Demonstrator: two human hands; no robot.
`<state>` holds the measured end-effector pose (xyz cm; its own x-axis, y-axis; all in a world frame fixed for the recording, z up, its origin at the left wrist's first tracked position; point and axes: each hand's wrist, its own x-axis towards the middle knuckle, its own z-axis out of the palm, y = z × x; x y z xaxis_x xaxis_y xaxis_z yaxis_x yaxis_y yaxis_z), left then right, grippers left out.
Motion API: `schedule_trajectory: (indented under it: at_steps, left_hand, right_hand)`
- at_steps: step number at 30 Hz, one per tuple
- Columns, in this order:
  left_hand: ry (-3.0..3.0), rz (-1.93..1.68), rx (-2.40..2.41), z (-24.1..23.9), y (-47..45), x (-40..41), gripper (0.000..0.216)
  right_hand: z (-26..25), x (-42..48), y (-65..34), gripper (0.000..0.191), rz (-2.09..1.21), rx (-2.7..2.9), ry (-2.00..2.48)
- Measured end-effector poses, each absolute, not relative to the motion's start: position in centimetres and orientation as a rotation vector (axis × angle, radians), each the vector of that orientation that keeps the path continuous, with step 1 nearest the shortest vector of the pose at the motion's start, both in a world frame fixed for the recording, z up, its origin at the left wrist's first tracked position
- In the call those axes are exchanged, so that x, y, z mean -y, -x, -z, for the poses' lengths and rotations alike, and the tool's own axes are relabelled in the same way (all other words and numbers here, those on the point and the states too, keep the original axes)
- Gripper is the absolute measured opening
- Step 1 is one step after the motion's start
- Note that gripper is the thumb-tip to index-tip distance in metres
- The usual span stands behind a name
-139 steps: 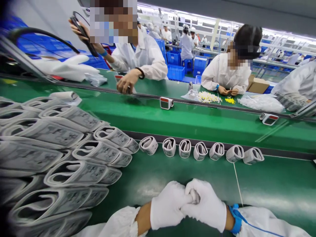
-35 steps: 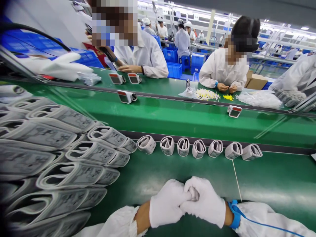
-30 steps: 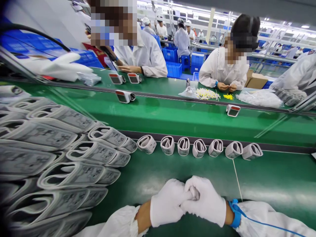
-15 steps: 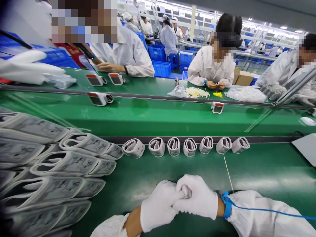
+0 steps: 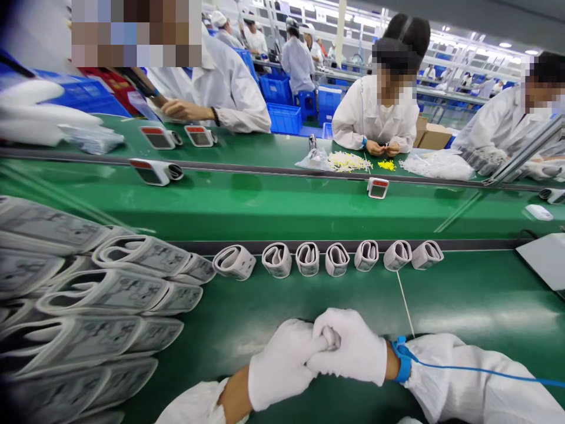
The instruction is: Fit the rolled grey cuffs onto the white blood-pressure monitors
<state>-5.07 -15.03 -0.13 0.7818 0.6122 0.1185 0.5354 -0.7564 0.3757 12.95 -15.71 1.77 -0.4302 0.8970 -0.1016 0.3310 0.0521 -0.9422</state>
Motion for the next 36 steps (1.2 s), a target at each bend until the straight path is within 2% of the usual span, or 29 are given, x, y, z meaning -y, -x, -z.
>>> schedule_trajectory:
  at_steps: [12,19,36]
  left_hand:
    - [-2.613,-0.303,-0.886,0.35,5.33,15.1,0.008]
    - [-2.622,-0.298,-0.882,0.61,5.21,15.06,0.015]
    - [-2.663,-0.324,-0.899,0.46,5.07,15.2,0.008]
  right_hand:
    - [-1.97,15.62,-12.93,0.033,-1.368,1.814,1.21]
    - [-2.0,15.73,-12.94,0.03,-1.421,1.79,1.222]
    - [-1.83,15.99,-12.99,0.032,-1.44,1.767,1.211]
